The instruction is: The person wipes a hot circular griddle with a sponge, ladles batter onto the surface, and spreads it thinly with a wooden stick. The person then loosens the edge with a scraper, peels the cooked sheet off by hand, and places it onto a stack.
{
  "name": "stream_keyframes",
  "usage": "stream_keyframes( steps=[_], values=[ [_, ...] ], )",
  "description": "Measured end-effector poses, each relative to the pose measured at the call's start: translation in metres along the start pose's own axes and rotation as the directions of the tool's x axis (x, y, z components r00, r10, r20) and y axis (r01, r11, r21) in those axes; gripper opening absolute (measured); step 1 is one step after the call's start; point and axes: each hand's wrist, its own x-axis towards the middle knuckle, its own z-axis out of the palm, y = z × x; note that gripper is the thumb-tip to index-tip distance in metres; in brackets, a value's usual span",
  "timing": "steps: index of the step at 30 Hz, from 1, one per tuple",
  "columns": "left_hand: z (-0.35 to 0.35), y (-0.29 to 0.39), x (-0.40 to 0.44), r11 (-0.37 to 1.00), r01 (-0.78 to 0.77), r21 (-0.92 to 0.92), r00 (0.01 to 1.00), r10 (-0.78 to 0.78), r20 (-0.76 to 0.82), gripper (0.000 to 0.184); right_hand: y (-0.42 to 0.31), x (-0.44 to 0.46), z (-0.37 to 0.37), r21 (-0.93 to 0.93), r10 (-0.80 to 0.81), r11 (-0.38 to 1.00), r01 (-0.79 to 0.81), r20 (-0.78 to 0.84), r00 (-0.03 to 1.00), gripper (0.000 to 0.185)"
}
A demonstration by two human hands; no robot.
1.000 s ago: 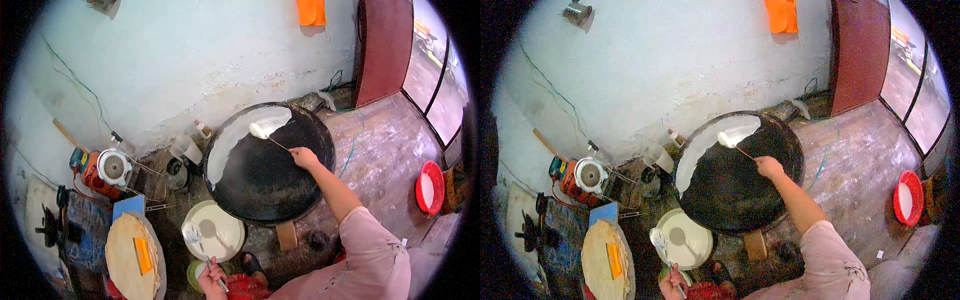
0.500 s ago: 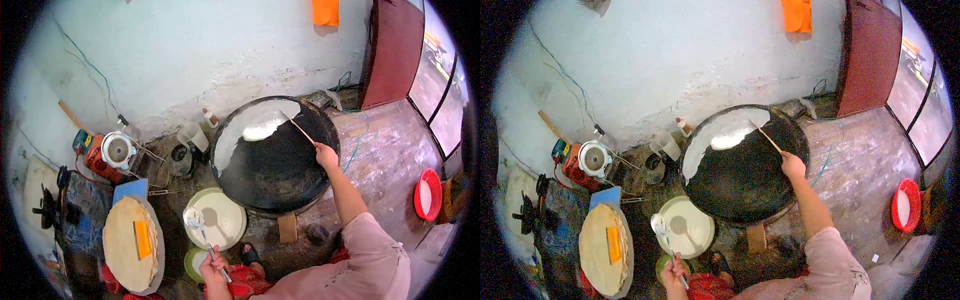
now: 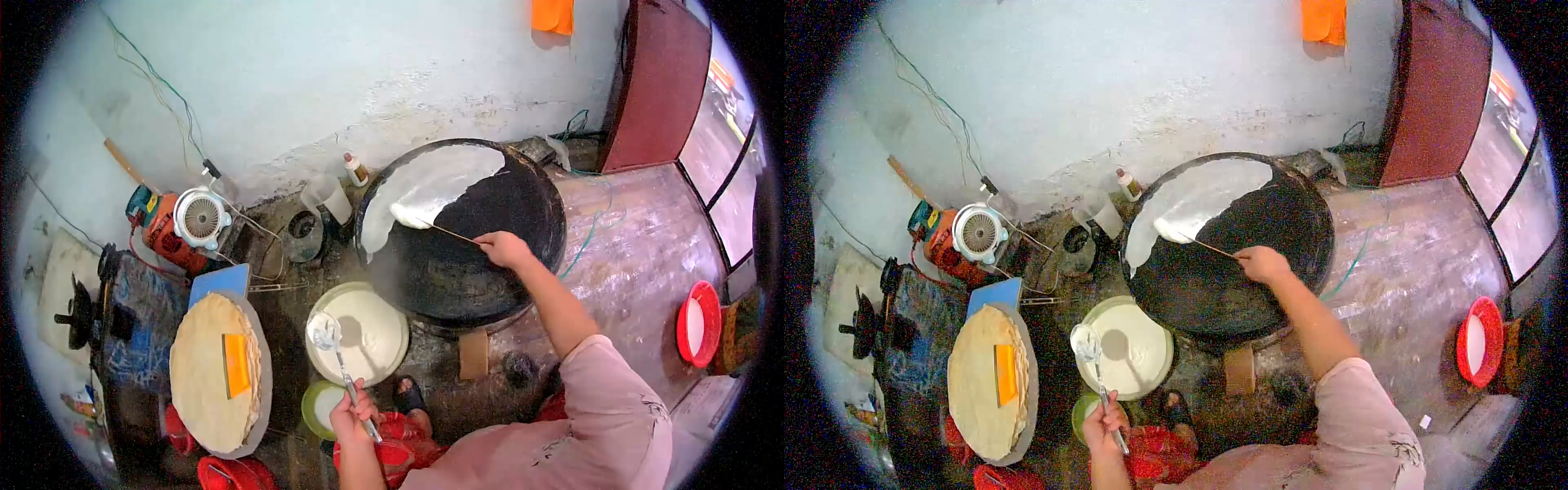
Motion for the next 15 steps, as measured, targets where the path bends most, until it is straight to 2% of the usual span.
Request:
stream_keyframes(
  steps=[1,2,3,5,6,9,10,11,13,14,15],
  values=[
    [-0.002,0.001,0.001,0.999,-0.023,0.042,1.000,0.023,-0.005,0.035,0.006,-0.005,-0.011,-0.049,-0.045,0.998,0.048,0.072,0.996,0.027],
    [-0.004,0.002,0.002,0.998,-0.028,0.047,1.000,0.029,-0.009,0.035,0.002,-0.022,-0.027,0.039,0.012,0.999,-0.013,0.015,1.000,0.026],
    [-0.005,0.003,0.001,0.999,-0.028,0.042,1.000,0.029,-0.008,0.035,0.001,-0.033,-0.032,0.045,0.085,0.996,-0.083,-0.065,0.994,0.026],
    [-0.003,0.000,-0.002,0.997,-0.045,0.065,0.999,0.046,-0.012,0.035,0.020,-0.026,0.000,0.100,0.181,0.982,-0.161,-0.248,0.952,0.026],
    [-0.003,-0.001,-0.002,0.997,-0.047,0.062,0.999,0.048,-0.014,0.035,0.026,-0.017,0.021,0.224,0.145,0.969,-0.101,-0.187,0.972,0.025],
    [-0.002,0.002,-0.005,0.995,-0.052,0.090,0.998,0.055,-0.042,0.036,-0.021,-0.035,0.030,0.074,0.007,0.997,-0.002,-0.057,0.998,0.025],
    [-0.002,0.002,-0.007,0.998,-0.025,0.052,1.000,0.026,-0.007,0.034,-0.024,-0.037,0.025,0.054,-0.069,0.996,0.072,-0.071,0.995,0.026],
    [-0.002,0.003,-0.007,1.000,0.003,0.016,0.999,-0.004,0.036,0.032,-0.017,-0.030,0.022,0.054,-0.059,0.997,0.059,-0.002,0.998,0.026],
    [-0.008,0.006,-0.005,1.000,0.008,0.013,0.999,-0.008,0.042,0.033,-0.016,-0.027,0.018,0.076,0.005,0.997,-0.002,-0.032,0.999,0.026],
    [-0.010,0.006,-0.005,1.000,0.001,0.028,0.999,-0.003,0.040,0.033,-0.021,-0.026,0.022,0.081,0.116,0.990,-0.112,-0.048,0.992,0.027],
    [-0.010,0.006,-0.006,0.999,-0.006,0.044,0.999,0.004,0.037,0.033,-0.027,-0.030,0.029,0.078,0.115,0.991,-0.111,-0.043,0.992,0.027]
  ],
)
